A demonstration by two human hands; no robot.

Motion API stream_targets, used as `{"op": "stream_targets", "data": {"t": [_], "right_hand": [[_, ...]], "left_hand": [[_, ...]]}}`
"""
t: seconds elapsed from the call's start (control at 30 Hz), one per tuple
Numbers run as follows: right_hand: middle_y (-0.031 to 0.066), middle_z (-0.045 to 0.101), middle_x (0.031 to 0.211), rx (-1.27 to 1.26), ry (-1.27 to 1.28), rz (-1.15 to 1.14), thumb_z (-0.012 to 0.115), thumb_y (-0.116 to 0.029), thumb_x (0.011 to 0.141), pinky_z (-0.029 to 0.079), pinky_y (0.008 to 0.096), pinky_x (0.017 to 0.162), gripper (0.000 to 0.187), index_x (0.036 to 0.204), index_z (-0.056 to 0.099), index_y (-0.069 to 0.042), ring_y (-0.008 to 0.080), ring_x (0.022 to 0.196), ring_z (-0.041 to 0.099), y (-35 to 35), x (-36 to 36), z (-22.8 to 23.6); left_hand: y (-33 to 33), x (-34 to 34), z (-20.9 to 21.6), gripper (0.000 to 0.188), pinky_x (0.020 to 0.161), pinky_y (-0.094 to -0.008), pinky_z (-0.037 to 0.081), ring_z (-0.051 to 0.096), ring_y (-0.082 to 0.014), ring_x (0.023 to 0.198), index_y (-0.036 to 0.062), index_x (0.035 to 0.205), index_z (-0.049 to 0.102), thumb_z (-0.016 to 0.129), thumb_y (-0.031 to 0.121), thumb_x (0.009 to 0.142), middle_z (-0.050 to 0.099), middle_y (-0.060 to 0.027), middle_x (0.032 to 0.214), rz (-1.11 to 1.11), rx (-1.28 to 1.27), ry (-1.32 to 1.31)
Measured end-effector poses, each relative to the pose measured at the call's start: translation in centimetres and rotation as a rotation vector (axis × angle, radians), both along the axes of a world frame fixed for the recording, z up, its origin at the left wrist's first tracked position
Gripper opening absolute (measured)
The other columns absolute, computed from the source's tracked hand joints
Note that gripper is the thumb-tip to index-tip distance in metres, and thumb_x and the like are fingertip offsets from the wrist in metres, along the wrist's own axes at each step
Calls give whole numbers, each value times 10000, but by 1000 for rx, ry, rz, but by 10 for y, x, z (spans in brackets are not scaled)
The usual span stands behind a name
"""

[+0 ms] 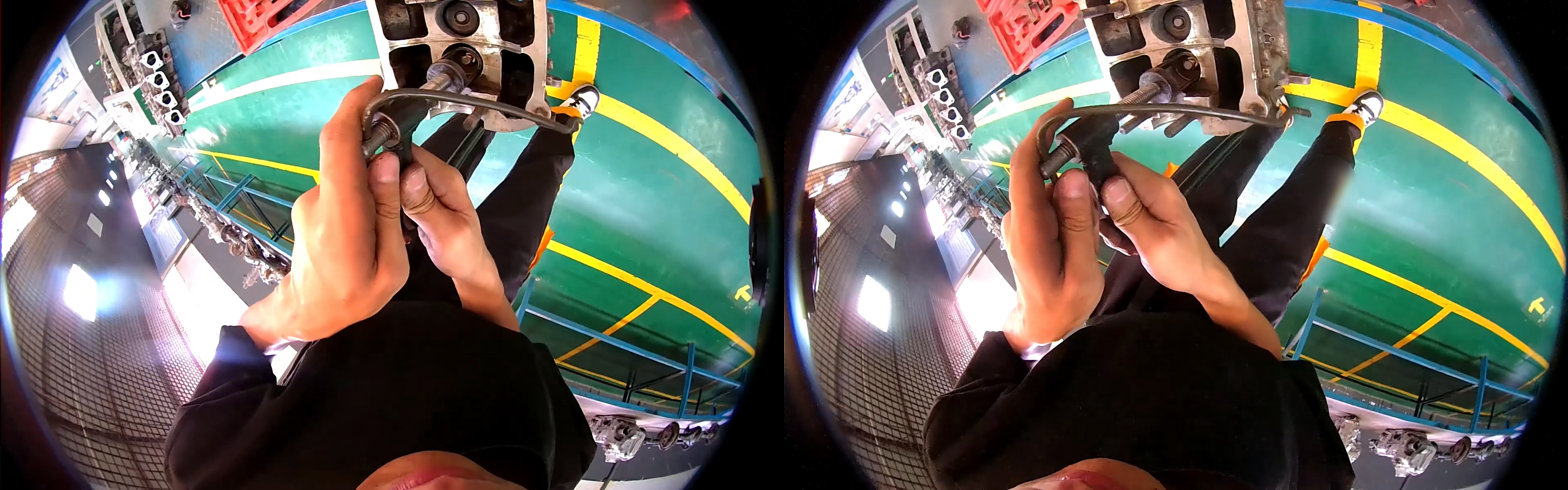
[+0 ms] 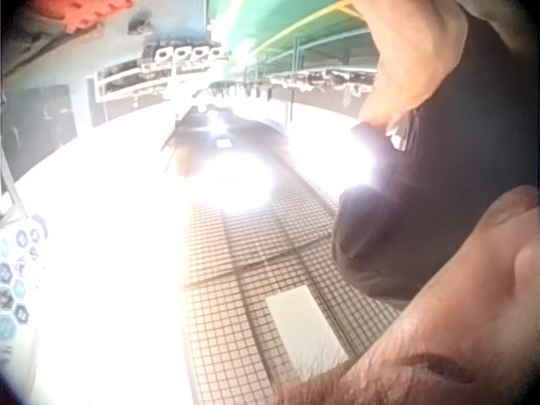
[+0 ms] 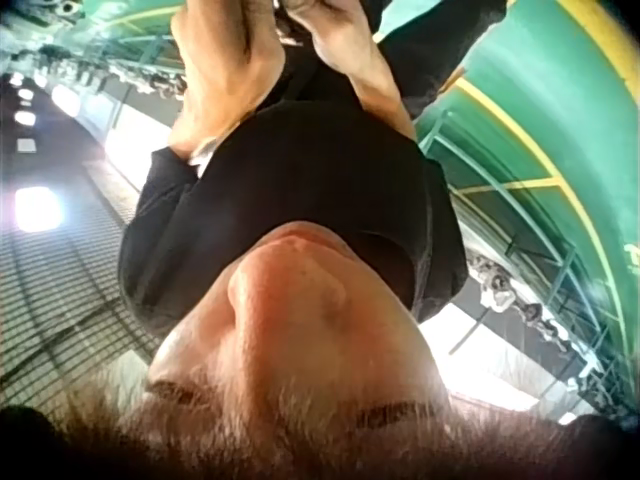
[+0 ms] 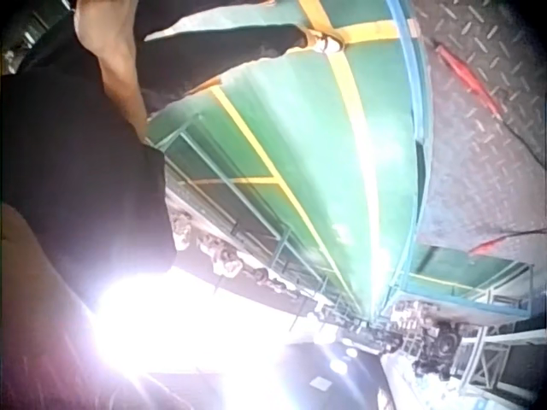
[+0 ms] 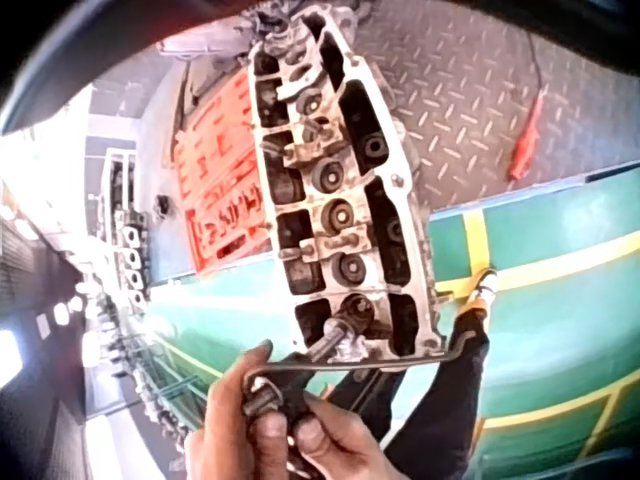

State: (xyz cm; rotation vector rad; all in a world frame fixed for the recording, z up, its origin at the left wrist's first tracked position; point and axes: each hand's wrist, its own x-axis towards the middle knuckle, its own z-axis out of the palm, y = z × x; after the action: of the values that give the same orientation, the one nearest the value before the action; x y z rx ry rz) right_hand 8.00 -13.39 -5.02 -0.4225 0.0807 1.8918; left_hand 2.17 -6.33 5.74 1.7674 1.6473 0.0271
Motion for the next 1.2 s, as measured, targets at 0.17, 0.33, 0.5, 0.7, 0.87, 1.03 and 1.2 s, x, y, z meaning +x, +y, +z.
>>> {"op": "stream_targets", "data": {"t": [0.17, 0.33, 0.5, 0.7, 0.87, 1.03, 1.2], "right_hand": [[39, 662, 1124, 11, -119, -39, 477, -378, 1111, 487, 266, 866, 484, 1372, 559, 21, 96, 986, 579, 1, -1, 1], [4, 579, 876, 1, -120, 22, 471, -482, 1084, 399, 246, 656, 528, 1211, 587, 16, 85, 744, 498, 0, 2, 1], [15, 613, 942, 28, -61, 42, 466, -432, 1104, 433, 240, 681, 511, 1314, 582, 19, 78, 796, 533, 0, 4, -2], [-12, 526, 832, 9, 18, -30, 459, -452, 1100, 343, 219, 513, 542, 1346, 557, 21, 57, 626, 441, 0, -6, -1], [-3, 516, 819, -15, 25, -31, 463, -435, 1102, 346, 215, 519, 518, 1303, 565, 32, 61, 615, 437, 0, -4, 1], [-10, 488, 800, 5, 16, -43, 456, -439, 1105, 332, 223, 512, 496, 1196, 578, 33, 69, 612, 433, 0, 0, 1], [-12, 476, 774, 3, -12, -43, 451, -464, 1101, 315, 226, 492, 496, 1089, 576, 16, 65, 587, 430, 2, -3, 2]], "left_hand": [[7, -4, -2, 445, 798, -279, 531, 669, -161, 901, -78, 1471, 427, 453, 0, 1034, 704, -171, 1103, -154, 59, 45], [23, -17, 3, 569, 659, -216, 485, 587, -77, 722, -87, 1476, 436, 452, -95, 907, 682, -118, 961, -332, -7, 11], [39, -27, 5, 591, 693, -242, 529, 665, -123, 762, -90, 1462, 456, 483, -118, 873, 714, -179, 1088, -503, -26, 18], [71, -36, 7, 567, 856, -322, 568, 750, -281, 965, -133, 1417, 481, 487, -158, 851, 691, -264, 1222, -803, -111, 32], [81, -33, 9, 522, 818, -319, 577, 760, -291, 932, -148, 1421, 468, 580, -96, 913, 687, -277, 1235, -711, -315, -60], [76, -22, -2, 487, 668, -301, 588, 765, -241, 795, -124, 1338, 542, 740, 5, 913, 705, -237, 1217, -817, 135, -44], [61, -15, -3, 229, 680, -304, 571, 735, -231, 772, -90, 1128, 664, 713, -73, 904, 729, -208, 1058, -823, 238, 12]]}}
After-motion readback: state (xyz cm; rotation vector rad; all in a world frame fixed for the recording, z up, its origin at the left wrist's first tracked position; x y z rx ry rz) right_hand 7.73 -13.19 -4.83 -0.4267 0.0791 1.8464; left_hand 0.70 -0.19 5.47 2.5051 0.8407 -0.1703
